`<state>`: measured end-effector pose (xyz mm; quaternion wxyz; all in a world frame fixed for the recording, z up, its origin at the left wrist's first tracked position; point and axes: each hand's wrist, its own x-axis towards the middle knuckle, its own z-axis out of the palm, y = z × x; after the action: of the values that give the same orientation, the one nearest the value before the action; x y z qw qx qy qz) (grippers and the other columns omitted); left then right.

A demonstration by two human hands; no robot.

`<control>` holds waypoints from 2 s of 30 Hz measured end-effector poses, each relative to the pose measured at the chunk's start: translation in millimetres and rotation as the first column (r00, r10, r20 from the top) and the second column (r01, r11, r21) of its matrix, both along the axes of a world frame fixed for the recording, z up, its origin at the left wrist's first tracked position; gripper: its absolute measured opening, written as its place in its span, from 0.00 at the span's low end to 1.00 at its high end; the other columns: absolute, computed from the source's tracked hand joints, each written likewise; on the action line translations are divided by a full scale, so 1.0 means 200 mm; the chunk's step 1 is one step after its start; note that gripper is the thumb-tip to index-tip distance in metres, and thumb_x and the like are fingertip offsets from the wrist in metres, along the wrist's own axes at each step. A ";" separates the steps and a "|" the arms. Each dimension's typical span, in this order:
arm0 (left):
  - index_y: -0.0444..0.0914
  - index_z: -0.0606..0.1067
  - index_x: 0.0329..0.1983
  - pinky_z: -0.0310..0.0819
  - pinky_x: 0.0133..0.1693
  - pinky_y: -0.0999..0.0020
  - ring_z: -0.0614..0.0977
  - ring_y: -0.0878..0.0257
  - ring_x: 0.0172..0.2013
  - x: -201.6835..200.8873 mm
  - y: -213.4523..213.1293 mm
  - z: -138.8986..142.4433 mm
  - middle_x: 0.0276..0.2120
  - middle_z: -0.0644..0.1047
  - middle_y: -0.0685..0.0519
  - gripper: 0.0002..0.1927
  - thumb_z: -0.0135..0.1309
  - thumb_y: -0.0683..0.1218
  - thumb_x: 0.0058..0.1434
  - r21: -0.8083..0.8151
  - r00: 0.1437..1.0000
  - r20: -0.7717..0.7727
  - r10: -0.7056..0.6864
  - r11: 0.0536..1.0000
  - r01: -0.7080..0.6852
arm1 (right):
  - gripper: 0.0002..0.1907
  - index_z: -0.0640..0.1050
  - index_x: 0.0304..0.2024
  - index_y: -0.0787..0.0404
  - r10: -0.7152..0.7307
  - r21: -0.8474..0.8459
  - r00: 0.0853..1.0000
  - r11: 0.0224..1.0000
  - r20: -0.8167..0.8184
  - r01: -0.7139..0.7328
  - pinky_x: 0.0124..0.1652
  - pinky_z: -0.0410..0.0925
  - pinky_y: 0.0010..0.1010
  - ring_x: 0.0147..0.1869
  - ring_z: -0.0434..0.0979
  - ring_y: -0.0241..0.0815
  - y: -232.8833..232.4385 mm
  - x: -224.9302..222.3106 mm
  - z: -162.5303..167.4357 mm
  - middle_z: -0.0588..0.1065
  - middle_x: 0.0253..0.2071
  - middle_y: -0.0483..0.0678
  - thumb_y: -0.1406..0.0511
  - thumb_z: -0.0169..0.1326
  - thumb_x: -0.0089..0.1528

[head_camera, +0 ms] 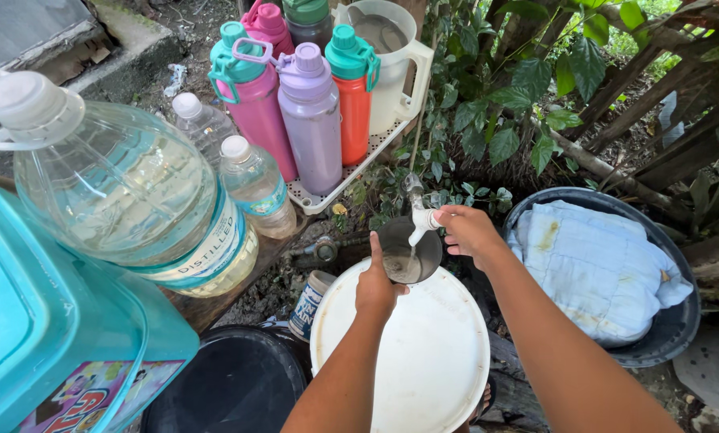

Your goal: The person holds a dark plastic pitcher under an outdoor tap to fill it with water, then pours the water into a white water dispenser jug resting on a teal container. They repeat filling and pouring, then set the pitcher on the container and arrange bottles on the shelf.

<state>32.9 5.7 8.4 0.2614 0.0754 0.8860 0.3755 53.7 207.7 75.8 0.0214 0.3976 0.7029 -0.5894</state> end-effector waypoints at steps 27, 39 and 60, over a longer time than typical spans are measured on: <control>0.62 0.30 0.79 0.76 0.46 0.52 0.84 0.47 0.46 0.01 -0.02 0.06 0.45 0.82 0.42 0.74 0.73 0.41 0.46 -0.024 1.000 0.006 -0.017 1.000 0.017 | 0.38 0.69 0.69 0.46 0.124 0.032 0.986 0.991 0.115 -0.128 0.46 0.74 0.47 0.54 0.77 0.49 -0.04 0.03 0.14 0.73 0.62 0.50 0.48 0.59 0.58; 0.61 0.29 0.79 0.77 0.46 0.53 0.84 0.47 0.45 0.00 -0.01 0.06 0.45 0.82 0.42 0.73 0.72 0.40 0.47 -0.039 0.999 0.025 -0.023 0.999 0.024 | 0.37 0.68 0.72 0.44 0.170 0.199 0.977 0.961 0.127 -0.193 0.52 0.73 0.51 0.61 0.77 0.61 0.00 0.00 0.03 0.76 0.62 0.61 0.50 0.58 0.61; 0.63 0.28 0.78 0.76 0.45 0.54 0.85 0.48 0.42 0.00 -0.01 0.06 0.40 0.83 0.44 0.77 0.72 0.38 0.43 0.020 0.998 -0.056 0.027 0.999 -0.026 | 0.20 0.79 0.58 0.47 0.344 0.753 0.938 0.605 0.046 -0.259 0.60 0.67 0.46 0.63 0.73 0.60 -0.07 0.07 0.04 0.71 0.66 0.51 0.58 0.53 0.64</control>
<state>33.2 3.9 21.1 0.2304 0.0765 0.8904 0.3850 68.5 194.0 84.1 -0.0815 0.2156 0.9391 -0.2548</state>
